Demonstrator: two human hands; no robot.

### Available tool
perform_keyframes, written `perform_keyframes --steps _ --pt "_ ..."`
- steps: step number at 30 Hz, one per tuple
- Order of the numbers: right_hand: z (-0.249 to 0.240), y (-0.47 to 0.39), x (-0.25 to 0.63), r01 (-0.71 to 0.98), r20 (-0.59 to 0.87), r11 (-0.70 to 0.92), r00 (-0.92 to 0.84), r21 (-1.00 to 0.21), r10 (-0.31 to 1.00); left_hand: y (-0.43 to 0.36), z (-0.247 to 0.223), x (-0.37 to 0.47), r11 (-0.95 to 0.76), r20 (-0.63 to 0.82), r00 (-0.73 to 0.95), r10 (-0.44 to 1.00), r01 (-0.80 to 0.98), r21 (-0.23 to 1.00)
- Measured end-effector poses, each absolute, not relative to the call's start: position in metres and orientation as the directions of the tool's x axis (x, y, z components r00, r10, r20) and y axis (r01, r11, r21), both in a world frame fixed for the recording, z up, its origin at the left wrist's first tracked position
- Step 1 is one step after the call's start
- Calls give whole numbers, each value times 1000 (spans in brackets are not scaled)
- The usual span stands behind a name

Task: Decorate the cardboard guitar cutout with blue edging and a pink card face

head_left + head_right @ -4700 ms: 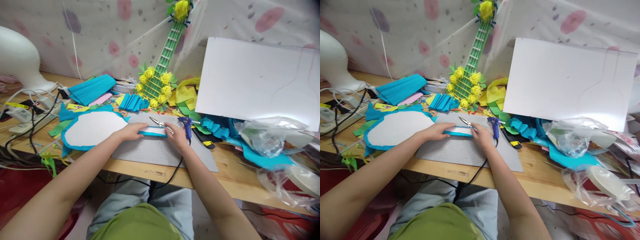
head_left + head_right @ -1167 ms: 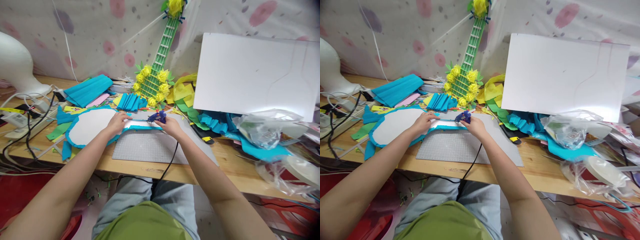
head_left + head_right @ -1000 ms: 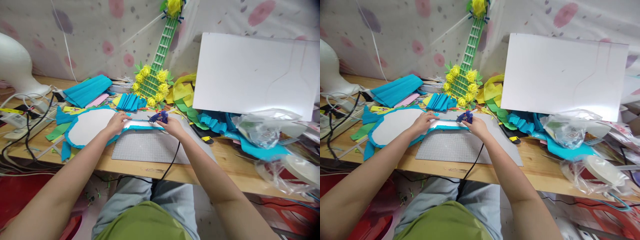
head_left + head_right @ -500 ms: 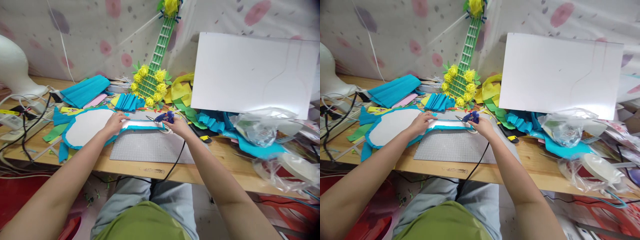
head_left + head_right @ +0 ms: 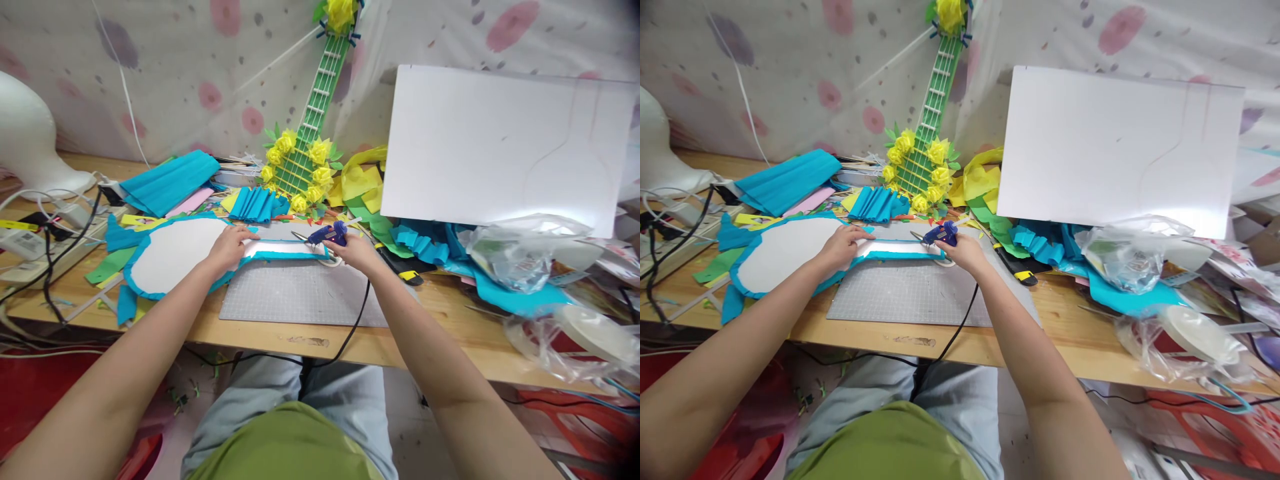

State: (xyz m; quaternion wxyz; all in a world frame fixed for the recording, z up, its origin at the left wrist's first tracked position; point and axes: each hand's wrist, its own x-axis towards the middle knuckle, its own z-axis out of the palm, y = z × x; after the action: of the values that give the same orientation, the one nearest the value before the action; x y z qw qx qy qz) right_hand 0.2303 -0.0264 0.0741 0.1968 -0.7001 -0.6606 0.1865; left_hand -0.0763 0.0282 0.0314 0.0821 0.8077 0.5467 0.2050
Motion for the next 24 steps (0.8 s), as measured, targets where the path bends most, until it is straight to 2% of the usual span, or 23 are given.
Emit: perform_keyframes --steps 10,24 --pt "76 -25 231 881 31 -40 62 -471 998 28 32 -76 -378 241 304 922 843 384" --pt "73 -30 269 900 14 -129 148 -416 989 26 34 -74 -368 236 297 925 851 373"
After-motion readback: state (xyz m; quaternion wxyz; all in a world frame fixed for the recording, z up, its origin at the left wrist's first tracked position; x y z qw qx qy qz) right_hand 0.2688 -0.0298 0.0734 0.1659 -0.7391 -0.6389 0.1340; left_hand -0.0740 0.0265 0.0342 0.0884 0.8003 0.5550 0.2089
